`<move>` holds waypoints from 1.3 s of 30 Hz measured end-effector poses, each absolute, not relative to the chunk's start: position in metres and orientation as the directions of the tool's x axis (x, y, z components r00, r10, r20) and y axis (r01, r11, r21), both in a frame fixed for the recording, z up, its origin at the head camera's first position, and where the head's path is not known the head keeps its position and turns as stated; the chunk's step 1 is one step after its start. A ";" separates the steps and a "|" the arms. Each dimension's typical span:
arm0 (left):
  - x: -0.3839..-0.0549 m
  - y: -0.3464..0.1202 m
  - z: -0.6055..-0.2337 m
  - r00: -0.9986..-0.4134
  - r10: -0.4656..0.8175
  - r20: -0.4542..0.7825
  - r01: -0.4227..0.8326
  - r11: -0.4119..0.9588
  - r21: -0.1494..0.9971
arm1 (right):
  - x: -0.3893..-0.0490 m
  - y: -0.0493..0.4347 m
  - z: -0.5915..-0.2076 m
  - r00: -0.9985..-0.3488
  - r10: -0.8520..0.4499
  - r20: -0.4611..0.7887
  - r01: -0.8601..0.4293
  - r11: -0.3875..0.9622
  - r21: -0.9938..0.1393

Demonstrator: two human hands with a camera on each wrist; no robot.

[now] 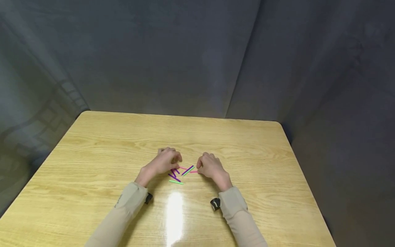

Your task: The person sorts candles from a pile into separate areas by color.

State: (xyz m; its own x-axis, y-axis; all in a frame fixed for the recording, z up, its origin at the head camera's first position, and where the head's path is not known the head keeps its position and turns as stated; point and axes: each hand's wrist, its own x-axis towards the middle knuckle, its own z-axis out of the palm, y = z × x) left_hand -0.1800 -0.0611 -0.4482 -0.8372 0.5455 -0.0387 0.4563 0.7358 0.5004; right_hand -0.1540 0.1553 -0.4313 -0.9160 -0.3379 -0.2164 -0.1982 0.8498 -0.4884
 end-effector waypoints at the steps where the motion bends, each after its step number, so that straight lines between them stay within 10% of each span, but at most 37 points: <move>1: -0.180 -0.061 -0.448 -0.839 0.544 -0.037 0.456 0.738 0.498 | -0.154 0.155 -0.431 -0.916 -0.338 -0.215 -0.199 0.850 -0.488; 39: -0.180 -0.053 -0.454 -0.852 0.521 0.056 0.478 0.728 0.491 | -0.149 0.156 -0.441 -0.936 -0.305 -0.177 -0.203 0.876 -0.437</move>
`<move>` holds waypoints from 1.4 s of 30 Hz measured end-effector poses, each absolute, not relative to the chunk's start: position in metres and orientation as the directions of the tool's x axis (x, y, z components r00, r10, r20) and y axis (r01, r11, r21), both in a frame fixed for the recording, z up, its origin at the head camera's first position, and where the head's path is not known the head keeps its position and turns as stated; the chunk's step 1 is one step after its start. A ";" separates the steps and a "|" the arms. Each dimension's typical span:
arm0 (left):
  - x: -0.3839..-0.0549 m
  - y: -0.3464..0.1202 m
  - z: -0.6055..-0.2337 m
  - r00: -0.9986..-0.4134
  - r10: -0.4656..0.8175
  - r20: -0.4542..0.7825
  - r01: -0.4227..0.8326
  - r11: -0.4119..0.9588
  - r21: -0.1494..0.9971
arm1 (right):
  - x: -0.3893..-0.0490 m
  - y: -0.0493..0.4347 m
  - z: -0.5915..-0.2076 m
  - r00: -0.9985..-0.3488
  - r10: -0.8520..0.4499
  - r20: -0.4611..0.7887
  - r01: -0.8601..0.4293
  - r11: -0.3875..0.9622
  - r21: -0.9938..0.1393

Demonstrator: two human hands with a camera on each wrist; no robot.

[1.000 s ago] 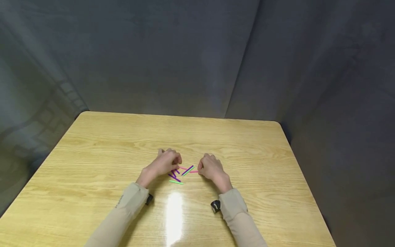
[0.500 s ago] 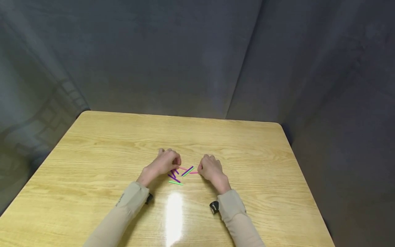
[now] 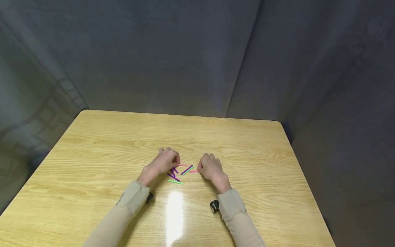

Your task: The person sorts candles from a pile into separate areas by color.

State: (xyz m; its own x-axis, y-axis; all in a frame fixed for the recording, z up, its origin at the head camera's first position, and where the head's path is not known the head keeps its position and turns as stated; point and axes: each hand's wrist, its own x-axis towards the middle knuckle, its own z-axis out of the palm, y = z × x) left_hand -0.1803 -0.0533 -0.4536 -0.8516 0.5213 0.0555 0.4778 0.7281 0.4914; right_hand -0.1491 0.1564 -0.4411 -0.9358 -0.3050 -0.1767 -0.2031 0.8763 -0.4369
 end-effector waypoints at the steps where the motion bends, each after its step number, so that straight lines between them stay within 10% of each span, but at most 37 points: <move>1: -0.180 -0.052 -0.454 -0.853 0.519 0.060 0.476 0.726 0.497 | -0.149 0.158 -0.441 -0.935 -0.310 -0.175 -0.209 0.876 -0.435; 42: -0.209 -0.037 -0.453 -0.951 0.304 -0.062 0.201 0.758 0.620 | -0.174 0.177 -0.453 -0.940 -0.270 -0.207 -0.061 0.734 -0.677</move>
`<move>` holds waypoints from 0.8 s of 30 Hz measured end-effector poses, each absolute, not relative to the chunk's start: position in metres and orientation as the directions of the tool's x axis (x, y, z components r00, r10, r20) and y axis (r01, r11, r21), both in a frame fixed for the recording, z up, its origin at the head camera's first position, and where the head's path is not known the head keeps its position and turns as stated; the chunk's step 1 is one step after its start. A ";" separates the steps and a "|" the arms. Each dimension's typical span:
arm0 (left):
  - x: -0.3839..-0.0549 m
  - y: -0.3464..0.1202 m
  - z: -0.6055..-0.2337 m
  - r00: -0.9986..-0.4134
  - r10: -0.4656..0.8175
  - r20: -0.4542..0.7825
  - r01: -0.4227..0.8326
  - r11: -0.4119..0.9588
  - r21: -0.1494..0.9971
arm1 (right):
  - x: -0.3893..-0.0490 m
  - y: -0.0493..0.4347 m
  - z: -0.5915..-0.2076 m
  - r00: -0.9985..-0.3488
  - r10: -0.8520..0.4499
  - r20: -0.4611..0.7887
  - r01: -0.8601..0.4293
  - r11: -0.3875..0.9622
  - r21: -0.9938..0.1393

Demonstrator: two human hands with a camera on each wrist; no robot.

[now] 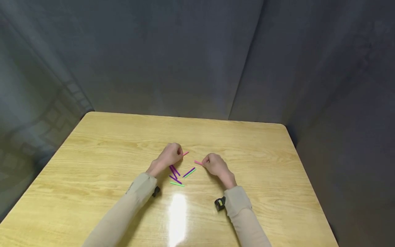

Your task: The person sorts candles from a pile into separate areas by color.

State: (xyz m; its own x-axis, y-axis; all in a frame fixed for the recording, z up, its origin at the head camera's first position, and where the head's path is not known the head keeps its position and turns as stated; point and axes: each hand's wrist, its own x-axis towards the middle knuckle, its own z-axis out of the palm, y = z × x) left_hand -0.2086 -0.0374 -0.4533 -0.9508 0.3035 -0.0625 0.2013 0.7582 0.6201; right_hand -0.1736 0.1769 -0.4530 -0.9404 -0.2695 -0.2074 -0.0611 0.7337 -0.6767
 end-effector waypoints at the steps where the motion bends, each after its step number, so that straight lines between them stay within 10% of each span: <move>1: -0.210 -0.037 -0.454 -0.950 0.305 -0.065 0.199 0.753 0.627 | -0.175 0.178 -0.455 -0.939 -0.275 -0.207 -0.060 0.723 -0.688; 24: -0.244 -0.033 -0.459 -0.947 0.306 -0.096 0.168 0.729 0.663 | -0.218 0.176 -0.459 -0.957 -0.137 -0.257 0.130 0.587 -0.799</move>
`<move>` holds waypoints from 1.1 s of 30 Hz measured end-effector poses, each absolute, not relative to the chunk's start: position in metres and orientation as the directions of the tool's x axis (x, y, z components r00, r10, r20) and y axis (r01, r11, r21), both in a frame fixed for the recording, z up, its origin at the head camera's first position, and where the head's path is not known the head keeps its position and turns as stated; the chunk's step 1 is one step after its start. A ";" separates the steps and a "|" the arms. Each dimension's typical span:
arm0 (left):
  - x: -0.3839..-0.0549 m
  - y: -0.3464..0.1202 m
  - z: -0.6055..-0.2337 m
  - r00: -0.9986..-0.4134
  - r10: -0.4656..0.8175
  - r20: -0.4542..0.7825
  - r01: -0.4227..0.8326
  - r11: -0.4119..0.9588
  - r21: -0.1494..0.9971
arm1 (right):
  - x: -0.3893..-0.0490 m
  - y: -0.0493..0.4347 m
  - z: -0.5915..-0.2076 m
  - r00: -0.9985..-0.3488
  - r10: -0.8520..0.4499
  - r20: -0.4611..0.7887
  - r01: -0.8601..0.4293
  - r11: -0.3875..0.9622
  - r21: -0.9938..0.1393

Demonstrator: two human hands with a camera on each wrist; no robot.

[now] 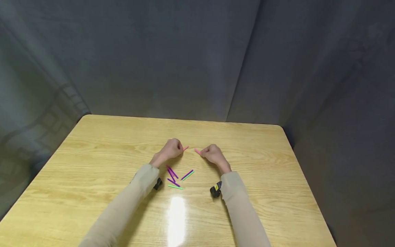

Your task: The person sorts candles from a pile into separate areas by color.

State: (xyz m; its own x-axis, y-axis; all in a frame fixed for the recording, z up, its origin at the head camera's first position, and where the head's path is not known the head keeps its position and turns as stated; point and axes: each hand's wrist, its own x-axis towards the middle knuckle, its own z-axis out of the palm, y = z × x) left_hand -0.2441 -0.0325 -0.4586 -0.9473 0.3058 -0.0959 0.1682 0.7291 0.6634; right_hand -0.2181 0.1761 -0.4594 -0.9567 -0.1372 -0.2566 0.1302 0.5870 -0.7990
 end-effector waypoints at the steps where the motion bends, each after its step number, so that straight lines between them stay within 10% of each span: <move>1: -0.244 -0.033 -0.459 -0.948 0.302 -0.097 0.166 0.731 0.661 | -0.219 0.175 -0.459 -0.956 -0.135 -0.261 0.136 0.587 -0.798; 33: -0.244 -0.030 -0.462 -0.956 0.289 -0.052 0.179 0.714 0.677 | -0.225 0.157 -0.460 -0.981 -0.117 -0.154 0.035 0.677 -0.735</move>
